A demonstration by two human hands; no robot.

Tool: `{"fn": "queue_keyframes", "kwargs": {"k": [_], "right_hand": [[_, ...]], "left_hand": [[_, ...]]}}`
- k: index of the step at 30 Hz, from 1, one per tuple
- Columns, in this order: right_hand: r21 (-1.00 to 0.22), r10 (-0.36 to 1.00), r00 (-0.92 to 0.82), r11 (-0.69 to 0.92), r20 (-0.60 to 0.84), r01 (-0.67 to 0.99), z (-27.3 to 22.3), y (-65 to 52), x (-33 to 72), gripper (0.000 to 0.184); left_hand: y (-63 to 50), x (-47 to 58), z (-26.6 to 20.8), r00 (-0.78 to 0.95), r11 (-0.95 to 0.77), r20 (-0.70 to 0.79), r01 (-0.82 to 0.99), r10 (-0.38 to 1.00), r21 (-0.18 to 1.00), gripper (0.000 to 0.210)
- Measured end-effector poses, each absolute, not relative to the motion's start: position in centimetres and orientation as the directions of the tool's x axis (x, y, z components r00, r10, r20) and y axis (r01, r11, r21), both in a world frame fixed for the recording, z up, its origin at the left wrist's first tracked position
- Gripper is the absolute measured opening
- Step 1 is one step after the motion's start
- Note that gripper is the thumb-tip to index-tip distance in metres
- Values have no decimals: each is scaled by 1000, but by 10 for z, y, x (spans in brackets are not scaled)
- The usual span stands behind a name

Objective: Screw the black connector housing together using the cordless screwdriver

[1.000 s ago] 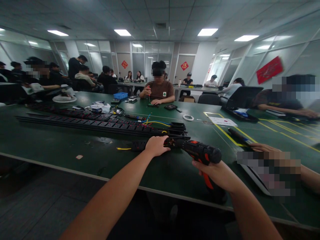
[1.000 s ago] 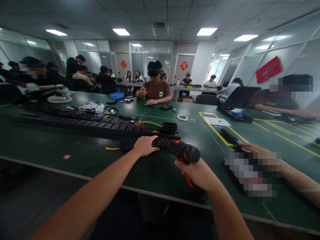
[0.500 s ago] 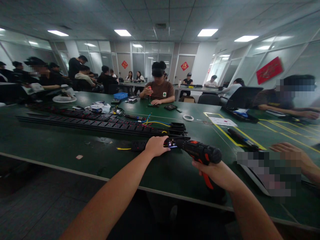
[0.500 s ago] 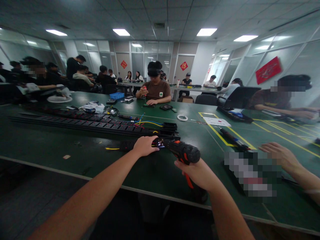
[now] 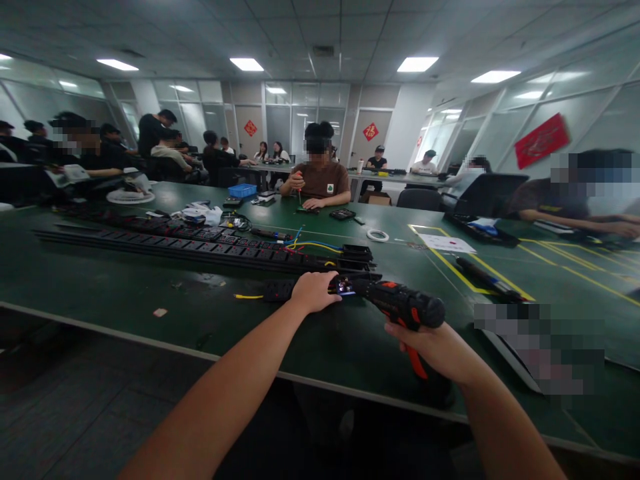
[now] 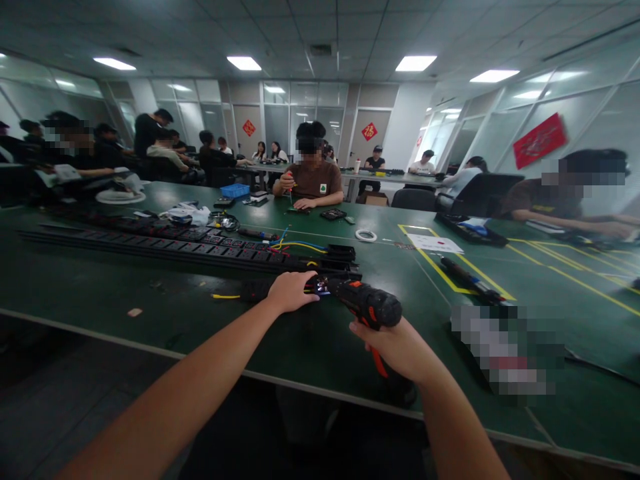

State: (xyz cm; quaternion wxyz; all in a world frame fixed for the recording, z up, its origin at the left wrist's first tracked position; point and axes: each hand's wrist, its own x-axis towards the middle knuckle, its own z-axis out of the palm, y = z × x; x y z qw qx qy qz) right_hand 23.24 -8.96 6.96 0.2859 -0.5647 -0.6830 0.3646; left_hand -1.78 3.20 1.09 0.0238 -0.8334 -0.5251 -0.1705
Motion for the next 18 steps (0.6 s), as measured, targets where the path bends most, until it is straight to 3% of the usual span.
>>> {"fn": "queue_keyframes", "kwargs": {"k": [10,18], "right_hand": [[-861,982,-188,95,0,500,66,-89,235,48],[-888,984,-174,103,26,447,70,-91,231,50]], "left_hand": [[31,-17,13,381,-438,301,887,874,147,68],[30,-16,13,366,-417,277,895,889,157,68]]}}
